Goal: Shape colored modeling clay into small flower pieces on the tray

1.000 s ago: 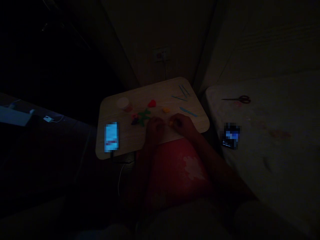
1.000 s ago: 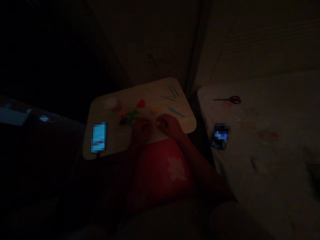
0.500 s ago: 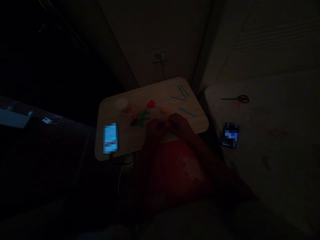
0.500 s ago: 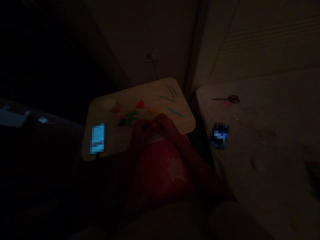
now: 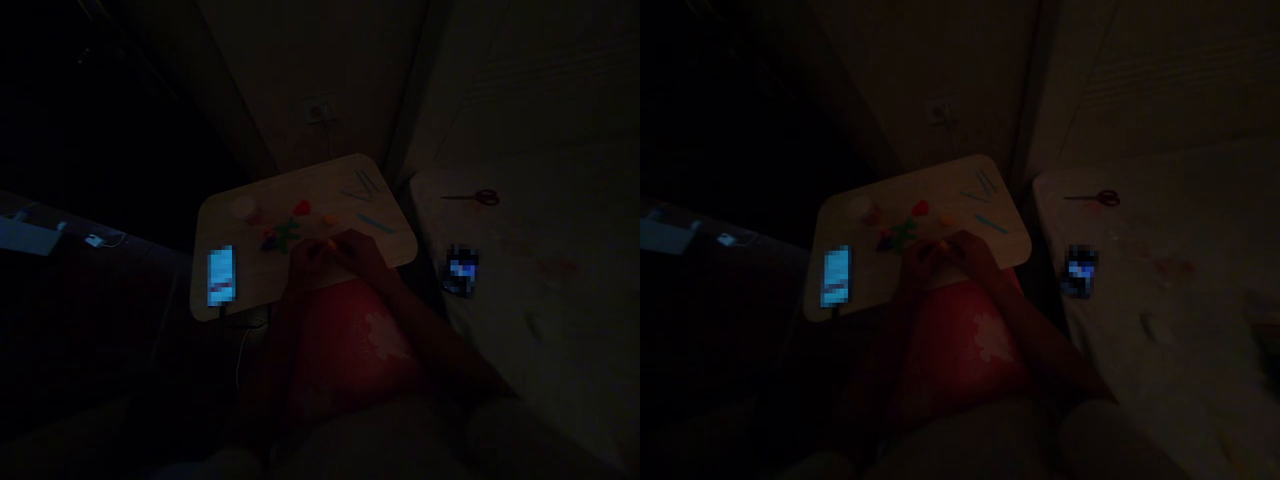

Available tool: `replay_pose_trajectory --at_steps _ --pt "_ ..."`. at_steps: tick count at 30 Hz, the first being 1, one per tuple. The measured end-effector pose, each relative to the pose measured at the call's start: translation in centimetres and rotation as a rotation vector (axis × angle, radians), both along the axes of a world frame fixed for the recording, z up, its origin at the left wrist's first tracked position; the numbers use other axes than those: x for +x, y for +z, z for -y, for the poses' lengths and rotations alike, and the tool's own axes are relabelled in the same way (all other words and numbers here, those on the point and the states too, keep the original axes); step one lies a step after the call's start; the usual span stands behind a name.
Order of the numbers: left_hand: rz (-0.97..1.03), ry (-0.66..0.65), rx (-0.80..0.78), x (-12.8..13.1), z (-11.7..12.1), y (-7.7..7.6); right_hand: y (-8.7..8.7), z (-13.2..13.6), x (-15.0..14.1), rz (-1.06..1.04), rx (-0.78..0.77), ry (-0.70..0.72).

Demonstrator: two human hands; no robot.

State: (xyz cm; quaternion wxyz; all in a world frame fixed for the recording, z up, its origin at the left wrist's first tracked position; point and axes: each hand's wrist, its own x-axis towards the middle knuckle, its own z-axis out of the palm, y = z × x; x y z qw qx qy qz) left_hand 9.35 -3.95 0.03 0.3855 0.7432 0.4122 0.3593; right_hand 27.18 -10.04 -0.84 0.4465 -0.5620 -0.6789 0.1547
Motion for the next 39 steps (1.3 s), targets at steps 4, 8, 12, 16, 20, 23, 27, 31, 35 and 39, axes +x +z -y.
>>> replay_pose_trajectory --at_steps 4,8,12,16,20,23,27,31,35,39 --pt "0.002 -0.009 -0.019 -0.1 -0.2 -0.1 0.1 0.1 -0.6 0.077 -0.031 -0.040" --pt "0.023 -0.007 -0.047 -0.1 -0.3 -0.2 0.4 -0.2 -1.2 0.156 -0.078 -0.070" --pt "0.047 0.001 -0.037 -0.3 -0.3 -0.5 0.6 -0.5 -1.6 0.202 -0.134 -0.093" --pt "0.080 -0.002 -0.043 -0.4 -0.2 -0.5 0.5 -0.8 -1.6 0.201 -0.146 -0.104" --pt "0.160 -0.021 -0.060 -0.2 0.0 -0.4 0.3 -1.0 -1.4 0.170 -0.144 -0.103" --pt "0.189 -0.014 -0.083 -0.1 0.0 -0.4 0.1 -1.1 -1.2 0.159 -0.141 -0.104" --pt "0.159 0.006 -0.066 0.0 -0.1 -0.5 -0.2 -1.2 -0.9 0.113 -0.113 -0.116" --pt "0.131 0.017 -0.027 0.0 0.0 -0.2 -0.5 -1.2 -0.7 0.095 -0.111 -0.067" --pt "0.096 -0.055 0.044 0.0 0.2 0.3 -0.6 -1.2 -0.6 0.076 -0.108 0.012" --pt "0.079 -0.048 0.057 -0.1 0.0 0.4 -0.4 -1.1 -0.5 0.001 -0.079 0.006"
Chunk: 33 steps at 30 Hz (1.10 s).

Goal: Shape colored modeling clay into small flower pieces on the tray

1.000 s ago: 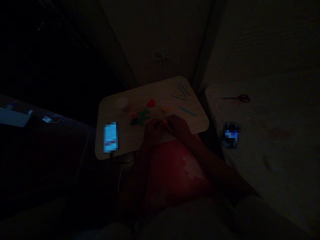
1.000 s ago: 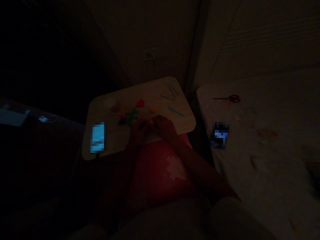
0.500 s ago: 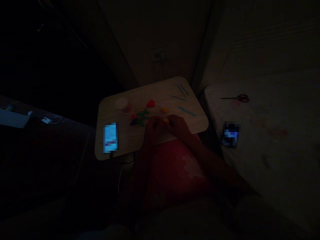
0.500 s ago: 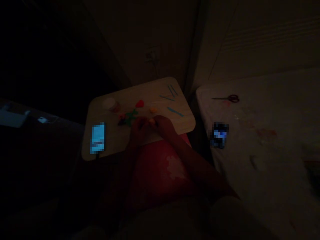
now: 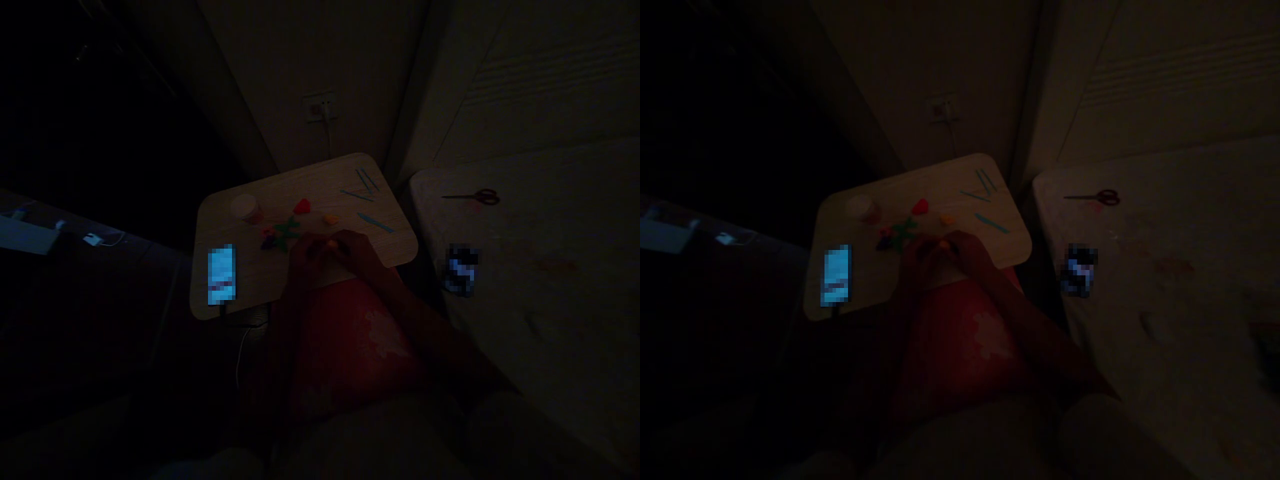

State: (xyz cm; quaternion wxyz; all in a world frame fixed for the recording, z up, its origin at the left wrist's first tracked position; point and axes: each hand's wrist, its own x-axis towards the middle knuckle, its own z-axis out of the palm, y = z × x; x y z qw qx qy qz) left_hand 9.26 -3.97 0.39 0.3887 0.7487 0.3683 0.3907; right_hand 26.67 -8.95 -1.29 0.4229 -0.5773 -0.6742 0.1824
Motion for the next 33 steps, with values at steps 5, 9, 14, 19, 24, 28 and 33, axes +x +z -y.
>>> replay_pose_trajectory --at_steps 5,9,14,19,24,28,33 --pt "0.013 0.055 -0.031 -0.2 -0.3 -0.5 0.1 0.2 0.2 -0.194 0.011 -0.020" --pt "0.020 0.033 -0.009 -0.1 -0.2 -0.5 -0.1 0.2 0.3 -0.299 -0.040 -0.046" --pt "-0.034 -0.043 0.071 0.1 0.2 0.2 0.2 0.2 0.5 -0.359 -0.045 -0.011" --pt "-0.084 -0.017 0.099 0.1 0.3 0.5 1.0 0.5 0.4 -0.323 -0.076 0.016" --pt "-0.096 0.038 0.059 -0.1 0.1 0.3 1.2 0.5 0.3 -0.283 -0.101 0.005" --pt "-0.067 0.060 0.068 -0.2 0.2 0.2 1.0 0.4 0.3 -0.301 -0.103 0.016" --pt "-0.091 0.104 0.061 -0.3 0.1 0.0 -0.1 0.1 0.6 -0.387 -0.105 0.008"
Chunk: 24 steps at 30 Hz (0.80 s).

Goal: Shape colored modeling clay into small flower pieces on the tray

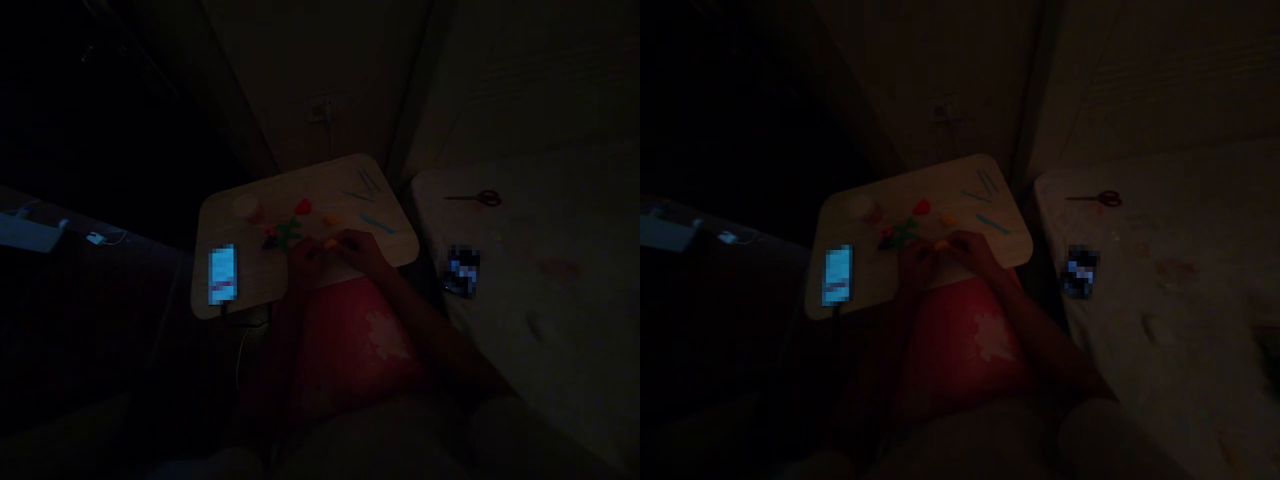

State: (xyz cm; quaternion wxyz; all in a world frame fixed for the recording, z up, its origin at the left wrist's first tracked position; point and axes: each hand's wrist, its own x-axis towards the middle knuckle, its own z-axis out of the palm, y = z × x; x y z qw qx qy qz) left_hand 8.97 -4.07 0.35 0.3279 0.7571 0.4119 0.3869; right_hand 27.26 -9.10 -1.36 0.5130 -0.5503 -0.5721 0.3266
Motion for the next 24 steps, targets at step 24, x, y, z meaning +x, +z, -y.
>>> replay_pose_trajectory --at_steps 24 --pt "0.142 -0.018 -0.200 0.03 -0.11 -0.52 -0.43 0.01 0.38 -0.254 -0.025 -0.019"
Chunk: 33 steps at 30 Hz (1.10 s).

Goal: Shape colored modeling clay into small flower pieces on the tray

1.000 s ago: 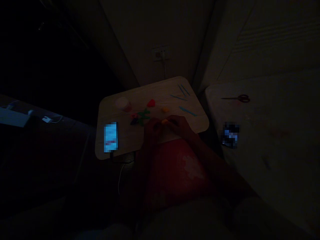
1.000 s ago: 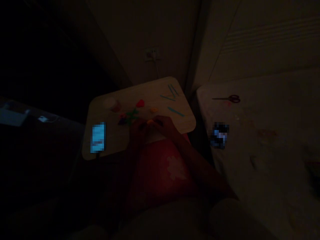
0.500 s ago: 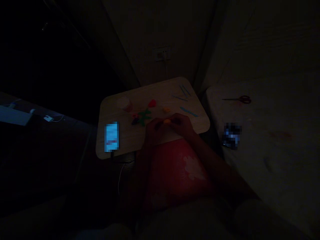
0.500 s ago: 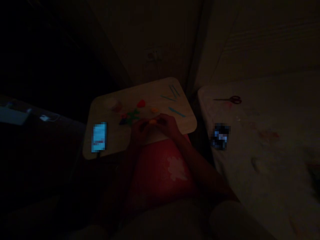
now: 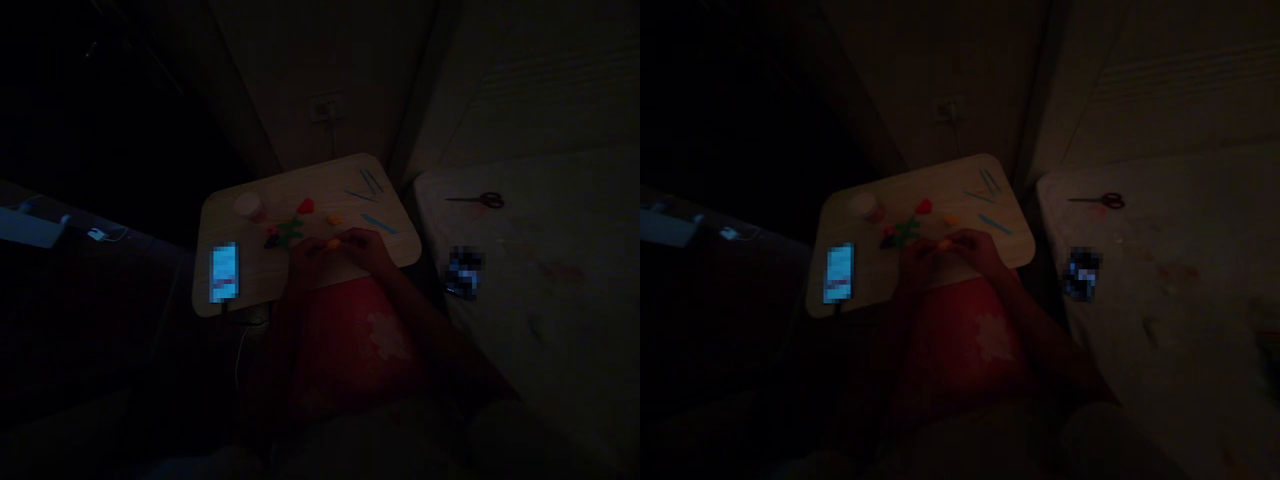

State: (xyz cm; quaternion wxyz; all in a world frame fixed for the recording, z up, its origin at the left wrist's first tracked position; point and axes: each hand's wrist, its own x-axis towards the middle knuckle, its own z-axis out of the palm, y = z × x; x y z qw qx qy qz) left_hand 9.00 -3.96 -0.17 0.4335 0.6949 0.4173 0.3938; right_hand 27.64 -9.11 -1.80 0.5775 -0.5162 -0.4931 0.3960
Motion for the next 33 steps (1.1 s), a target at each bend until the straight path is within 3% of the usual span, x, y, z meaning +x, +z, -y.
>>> replay_pose_trajectory --at_steps 10,20,26,33 --pt "0.062 0.012 0.024 0.1 0.0 0.2 -0.4 -0.5 0.2 -0.153 -0.032 0.032" --pt "0.085 -0.027 0.129 0.2 0.4 0.2 0.4 0.0 0.3 -0.131 -0.004 0.208" --pt "0.060 0.032 0.094 0.3 0.7 0.4 0.5 0.2 0.3 -0.103 -0.029 0.265" --pt "-0.003 -0.052 0.197 0.3 0.9 0.3 1.1 0.4 0.4 -0.068 -0.033 0.319"
